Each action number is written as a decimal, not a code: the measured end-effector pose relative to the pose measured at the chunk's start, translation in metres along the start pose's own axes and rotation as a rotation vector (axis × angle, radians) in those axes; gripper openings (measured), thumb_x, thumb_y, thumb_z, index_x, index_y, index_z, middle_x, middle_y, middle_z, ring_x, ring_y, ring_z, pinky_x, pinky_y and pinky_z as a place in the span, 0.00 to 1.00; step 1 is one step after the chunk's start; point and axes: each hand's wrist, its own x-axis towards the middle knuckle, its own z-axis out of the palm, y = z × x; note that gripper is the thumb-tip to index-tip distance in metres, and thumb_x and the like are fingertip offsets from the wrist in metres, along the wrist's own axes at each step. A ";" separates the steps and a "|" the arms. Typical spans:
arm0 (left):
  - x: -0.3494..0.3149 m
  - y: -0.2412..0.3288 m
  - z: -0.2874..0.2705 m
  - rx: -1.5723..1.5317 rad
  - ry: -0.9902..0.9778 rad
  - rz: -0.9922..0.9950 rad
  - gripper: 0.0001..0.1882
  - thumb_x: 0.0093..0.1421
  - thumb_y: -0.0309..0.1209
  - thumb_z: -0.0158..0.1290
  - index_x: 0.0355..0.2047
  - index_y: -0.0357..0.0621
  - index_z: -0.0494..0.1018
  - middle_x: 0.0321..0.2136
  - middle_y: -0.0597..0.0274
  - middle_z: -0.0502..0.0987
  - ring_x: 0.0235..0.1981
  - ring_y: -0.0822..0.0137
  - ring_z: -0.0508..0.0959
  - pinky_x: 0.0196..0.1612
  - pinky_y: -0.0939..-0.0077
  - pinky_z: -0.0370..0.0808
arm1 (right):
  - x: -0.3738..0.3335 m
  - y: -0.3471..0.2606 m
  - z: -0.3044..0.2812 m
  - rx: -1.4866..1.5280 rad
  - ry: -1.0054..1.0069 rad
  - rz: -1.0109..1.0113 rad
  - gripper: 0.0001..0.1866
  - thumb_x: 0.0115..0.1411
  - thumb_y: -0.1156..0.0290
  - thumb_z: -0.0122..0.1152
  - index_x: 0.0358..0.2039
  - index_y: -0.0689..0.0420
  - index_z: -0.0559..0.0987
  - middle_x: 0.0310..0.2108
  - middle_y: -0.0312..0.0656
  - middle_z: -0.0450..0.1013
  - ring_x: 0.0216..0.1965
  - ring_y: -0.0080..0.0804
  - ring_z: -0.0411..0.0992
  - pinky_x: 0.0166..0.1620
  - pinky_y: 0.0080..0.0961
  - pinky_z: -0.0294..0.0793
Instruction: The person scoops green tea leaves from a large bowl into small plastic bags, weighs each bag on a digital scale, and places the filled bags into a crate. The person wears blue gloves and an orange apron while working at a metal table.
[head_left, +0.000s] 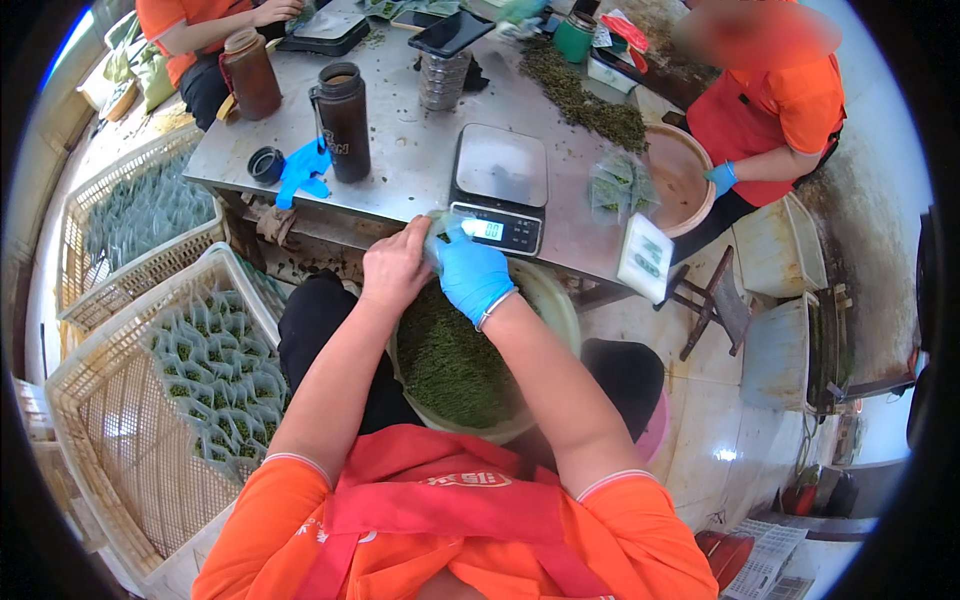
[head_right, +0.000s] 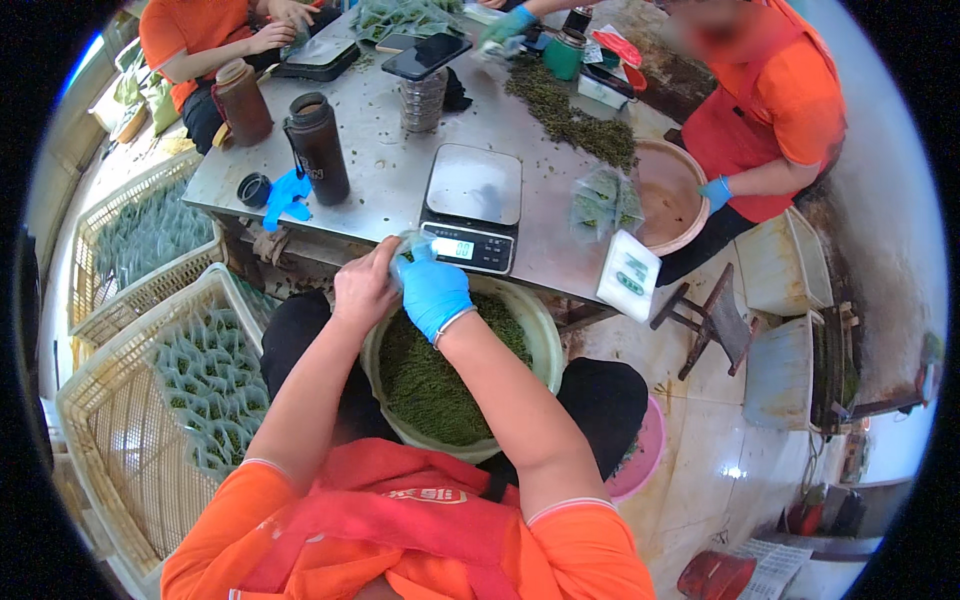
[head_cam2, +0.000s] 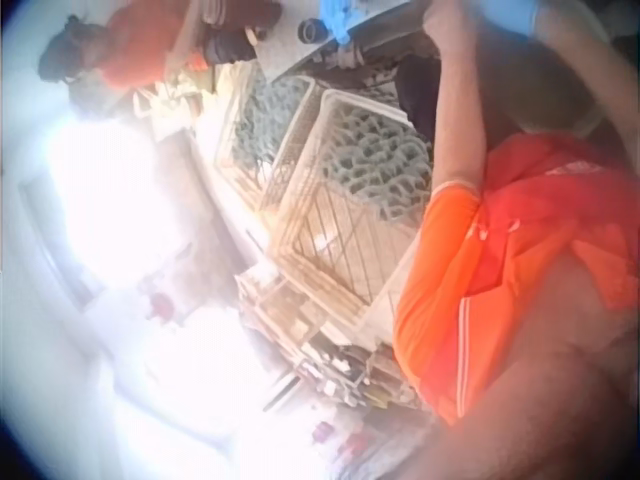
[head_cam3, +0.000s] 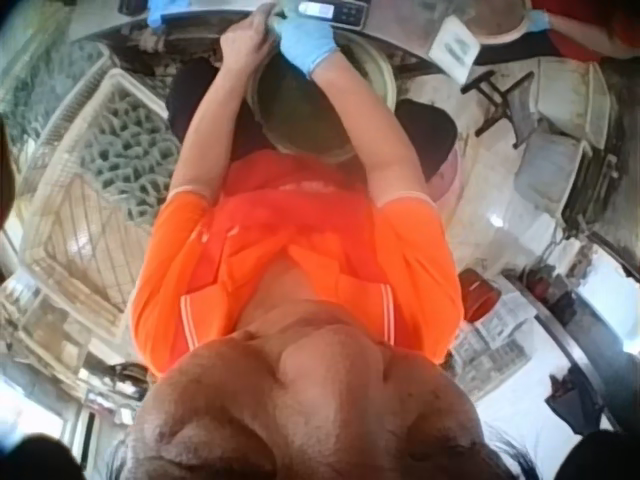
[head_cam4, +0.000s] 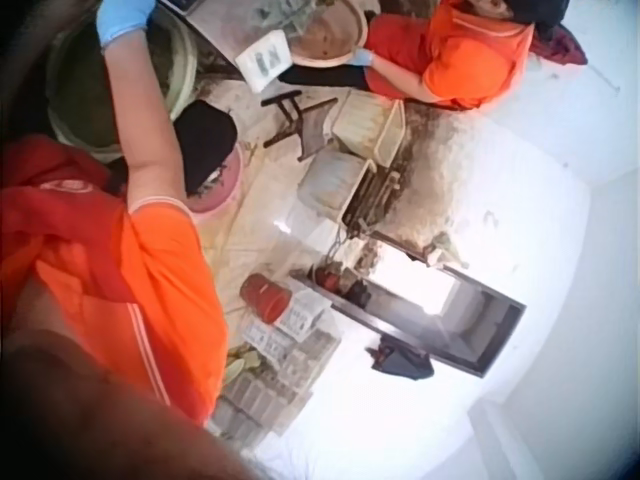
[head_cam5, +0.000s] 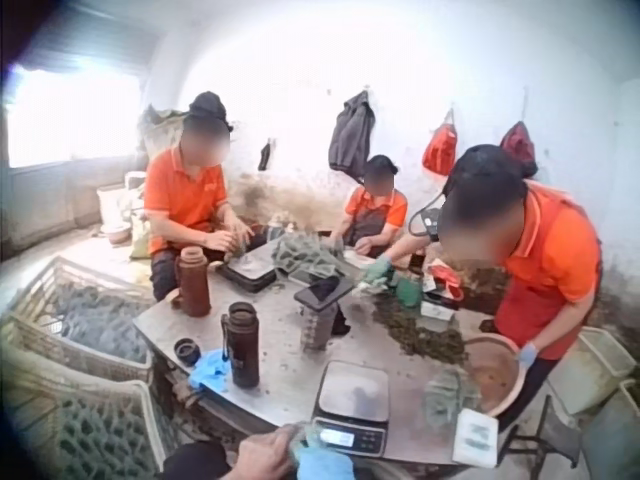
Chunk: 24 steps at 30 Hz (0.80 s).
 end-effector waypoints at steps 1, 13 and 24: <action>0.000 0.001 -0.001 -0.004 0.011 0.016 0.31 0.40 0.30 0.58 0.49 0.46 0.66 0.32 0.55 0.77 0.31 0.56 0.78 0.33 0.65 0.73 | 0.001 0.006 -0.003 0.062 -0.065 -0.018 0.14 0.54 0.69 0.49 0.43 0.48 0.73 0.49 0.51 0.66 0.32 0.48 0.74 0.33 0.41 0.75; 0.009 -0.005 -0.009 -0.157 -0.163 -0.651 0.38 0.45 0.56 0.58 0.53 0.51 0.64 0.34 0.51 0.78 0.38 0.52 0.78 0.42 0.63 0.72 | 0.017 0.247 -0.034 0.061 0.965 0.324 0.18 0.54 0.69 0.54 0.46 0.57 0.75 0.42 0.49 0.74 0.41 0.44 0.73 0.48 0.34 0.70; 0.007 -0.001 -0.019 -0.059 -0.183 -0.574 0.39 0.44 0.60 0.56 0.50 0.49 0.66 0.24 0.53 0.78 0.30 0.55 0.79 0.33 0.64 0.74 | 0.030 0.176 -0.050 0.423 1.218 0.312 0.12 0.60 0.73 0.46 0.41 0.58 0.76 0.40 0.47 0.74 0.40 0.43 0.71 0.46 0.35 0.68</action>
